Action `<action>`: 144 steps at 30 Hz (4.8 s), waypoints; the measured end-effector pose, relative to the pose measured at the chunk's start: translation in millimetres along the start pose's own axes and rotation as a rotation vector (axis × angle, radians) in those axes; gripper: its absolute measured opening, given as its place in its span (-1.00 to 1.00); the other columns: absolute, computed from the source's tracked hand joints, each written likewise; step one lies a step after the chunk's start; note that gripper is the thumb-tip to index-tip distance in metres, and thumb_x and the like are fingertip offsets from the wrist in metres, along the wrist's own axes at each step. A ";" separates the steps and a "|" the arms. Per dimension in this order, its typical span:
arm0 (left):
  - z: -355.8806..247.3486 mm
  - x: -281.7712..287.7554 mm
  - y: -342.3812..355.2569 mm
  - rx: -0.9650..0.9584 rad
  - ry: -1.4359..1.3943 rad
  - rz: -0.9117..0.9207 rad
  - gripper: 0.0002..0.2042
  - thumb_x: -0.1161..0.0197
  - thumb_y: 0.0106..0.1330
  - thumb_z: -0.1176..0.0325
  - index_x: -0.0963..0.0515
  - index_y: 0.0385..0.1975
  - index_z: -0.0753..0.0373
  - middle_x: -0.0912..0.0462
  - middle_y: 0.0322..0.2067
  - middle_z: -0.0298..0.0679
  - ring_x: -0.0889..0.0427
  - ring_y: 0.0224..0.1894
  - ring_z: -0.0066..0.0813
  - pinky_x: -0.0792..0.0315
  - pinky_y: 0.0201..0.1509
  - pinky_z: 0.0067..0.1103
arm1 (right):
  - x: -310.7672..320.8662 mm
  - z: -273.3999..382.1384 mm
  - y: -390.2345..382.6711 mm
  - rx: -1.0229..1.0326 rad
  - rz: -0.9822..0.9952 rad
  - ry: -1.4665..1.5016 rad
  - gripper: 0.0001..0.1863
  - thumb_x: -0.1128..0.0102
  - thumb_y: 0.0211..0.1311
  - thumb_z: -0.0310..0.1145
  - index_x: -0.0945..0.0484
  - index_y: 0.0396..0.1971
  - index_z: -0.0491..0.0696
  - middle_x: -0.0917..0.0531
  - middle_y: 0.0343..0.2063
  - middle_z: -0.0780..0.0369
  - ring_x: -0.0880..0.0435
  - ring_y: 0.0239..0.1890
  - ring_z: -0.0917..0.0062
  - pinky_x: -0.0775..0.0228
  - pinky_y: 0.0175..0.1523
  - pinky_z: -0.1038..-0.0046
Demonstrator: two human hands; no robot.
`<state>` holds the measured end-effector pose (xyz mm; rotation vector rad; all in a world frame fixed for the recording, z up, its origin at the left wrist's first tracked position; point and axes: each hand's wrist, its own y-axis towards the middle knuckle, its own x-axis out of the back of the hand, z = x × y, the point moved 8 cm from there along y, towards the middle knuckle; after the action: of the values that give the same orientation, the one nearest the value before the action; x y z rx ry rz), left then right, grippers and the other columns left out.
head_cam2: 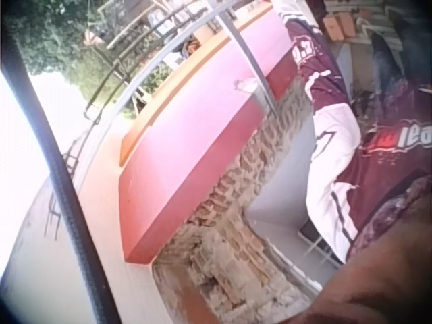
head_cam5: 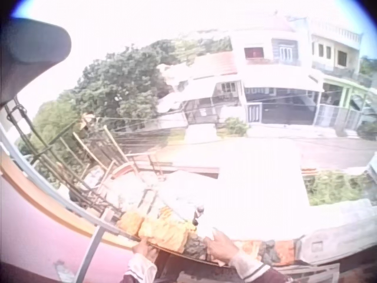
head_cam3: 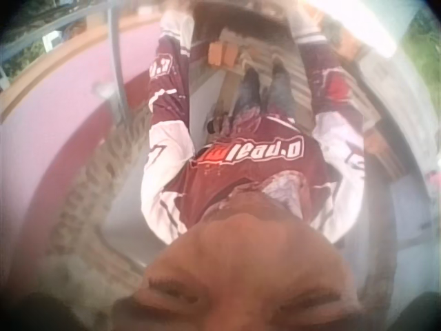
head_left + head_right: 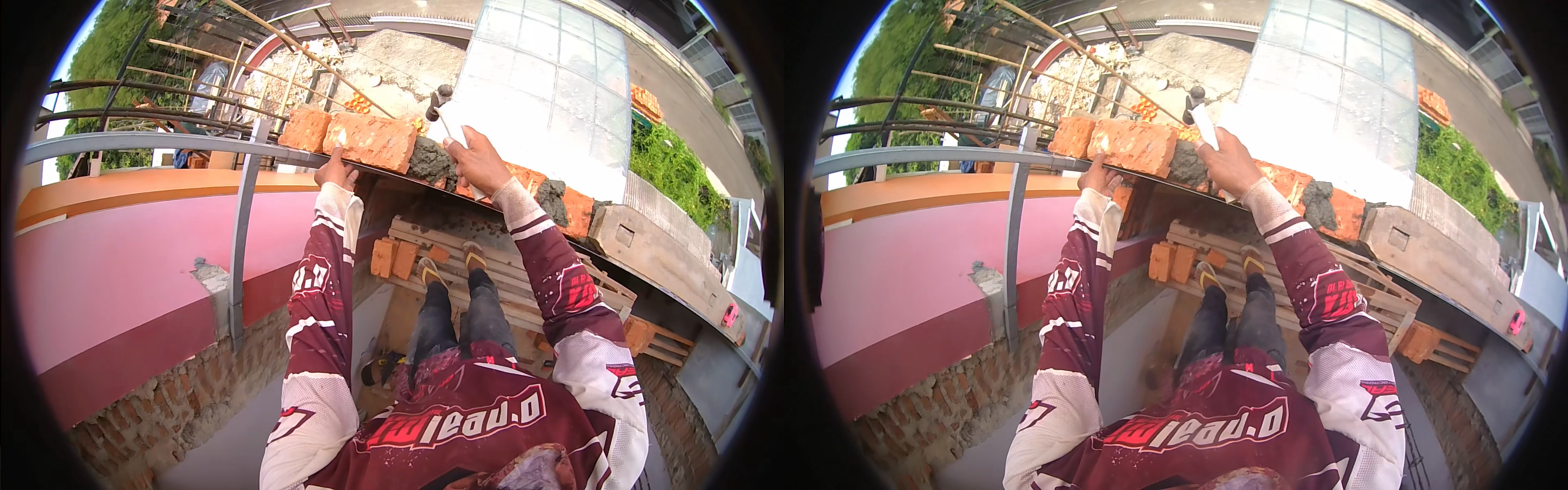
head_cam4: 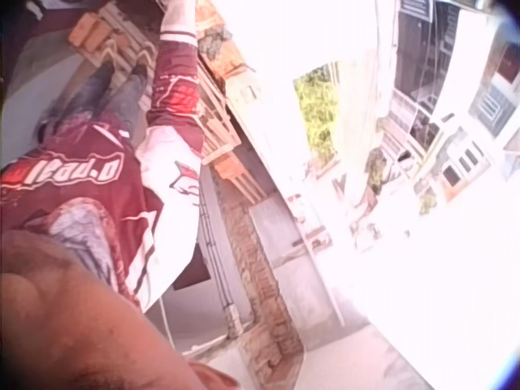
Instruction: The person scoops mortar from a bucket with a trowel and applies it to a brick wall. They place bricks onto the mortar, tap them into position, and scrape away excess mortar. The person repeats this process, building up the wall layer by layer.
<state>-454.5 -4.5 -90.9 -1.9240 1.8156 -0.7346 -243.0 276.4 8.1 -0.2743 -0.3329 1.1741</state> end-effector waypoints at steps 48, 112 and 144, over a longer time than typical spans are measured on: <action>-74.5 41.3 33.3 -0.570 0.048 -0.146 -0.46 -0.53 0.02 0.53 -0.51 0.05 0.45 -0.61 0.00 -0.16 -0.56 0.02 -0.38 -0.35 0.17 -0.52 | -35.2 -131.9 -208.4 -0.172 0.103 -0.108 -0.45 -0.18 0.28 -0.29 -0.30 0.21 -0.15 -0.60 -0.18 -0.15 -0.59 -0.11 -0.14 -0.41 -0.04 0.13; 221.8 66.8 -253.8 0.394 -0.090 0.628 -0.18 -0.34 0.20 -0.23 -0.32 0.27 0.32 -0.54 0.09 -0.10 -0.53 0.13 -0.27 -0.42 0.17 -0.40 | -125.8 -74.9 -191.5 0.225 0.427 -0.384 -0.59 -0.02 0.26 -0.33 -0.32 0.05 -0.20 -0.62 -0.18 -0.21 -0.59 -0.07 -0.15 -0.41 0.02 0.01; 528.5 445.9 -249.4 0.278 0.815 0.001 -0.64 -0.21 0.34 0.02 -0.60 -0.50 0.22 -0.55 -0.64 -0.30 -0.46 -0.59 -0.47 -0.34 -0.46 -0.40 | -160.8 66.3 74.8 0.263 0.070 -0.969 -0.36 0.10 0.46 -0.09 -0.05 0.47 0.14 -0.61 -0.01 -0.13 -0.63 -0.01 -0.02 -0.42 0.09 0.08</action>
<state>77.0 -464.3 -306.5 -1.5370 1.9654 -1.8573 -388.7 156.3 22.7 0.5469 -1.0039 1.3427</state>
